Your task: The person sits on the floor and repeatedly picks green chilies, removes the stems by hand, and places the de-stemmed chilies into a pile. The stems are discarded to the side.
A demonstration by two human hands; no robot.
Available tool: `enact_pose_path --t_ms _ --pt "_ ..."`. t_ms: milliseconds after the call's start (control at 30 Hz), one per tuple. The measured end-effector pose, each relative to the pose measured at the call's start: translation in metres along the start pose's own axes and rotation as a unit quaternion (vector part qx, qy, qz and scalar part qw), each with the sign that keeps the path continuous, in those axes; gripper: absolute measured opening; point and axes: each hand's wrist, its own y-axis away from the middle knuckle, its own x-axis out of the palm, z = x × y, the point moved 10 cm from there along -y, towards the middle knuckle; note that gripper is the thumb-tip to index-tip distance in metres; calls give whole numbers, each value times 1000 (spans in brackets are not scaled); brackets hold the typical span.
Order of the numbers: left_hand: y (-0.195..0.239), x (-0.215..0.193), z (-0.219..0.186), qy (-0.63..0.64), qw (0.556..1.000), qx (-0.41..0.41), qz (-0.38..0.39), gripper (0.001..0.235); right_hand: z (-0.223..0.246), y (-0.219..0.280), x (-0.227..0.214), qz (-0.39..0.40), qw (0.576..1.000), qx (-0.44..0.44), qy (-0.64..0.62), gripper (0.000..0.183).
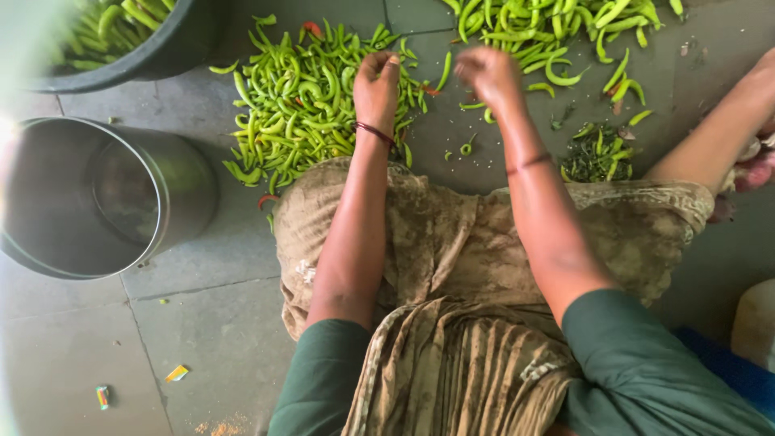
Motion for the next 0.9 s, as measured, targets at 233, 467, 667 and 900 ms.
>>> enact_pose_path --t_ms 233,467,667,900 --pt "-10 -8 5 -89 996 21 -1 28 5 -48 28 -162 963 -124 175 30" --pt "-5 36 46 -224 955 97 167 37 12 16 71 41 974 24 -223 4" --pt "-8 26 98 -478 857 26 191 27 84 109 67 -111 899 -372 204 11" --pt "6 -34 -11 -538 841 -3 -63 39 -12 8 1 -127 944 -155 262 6"
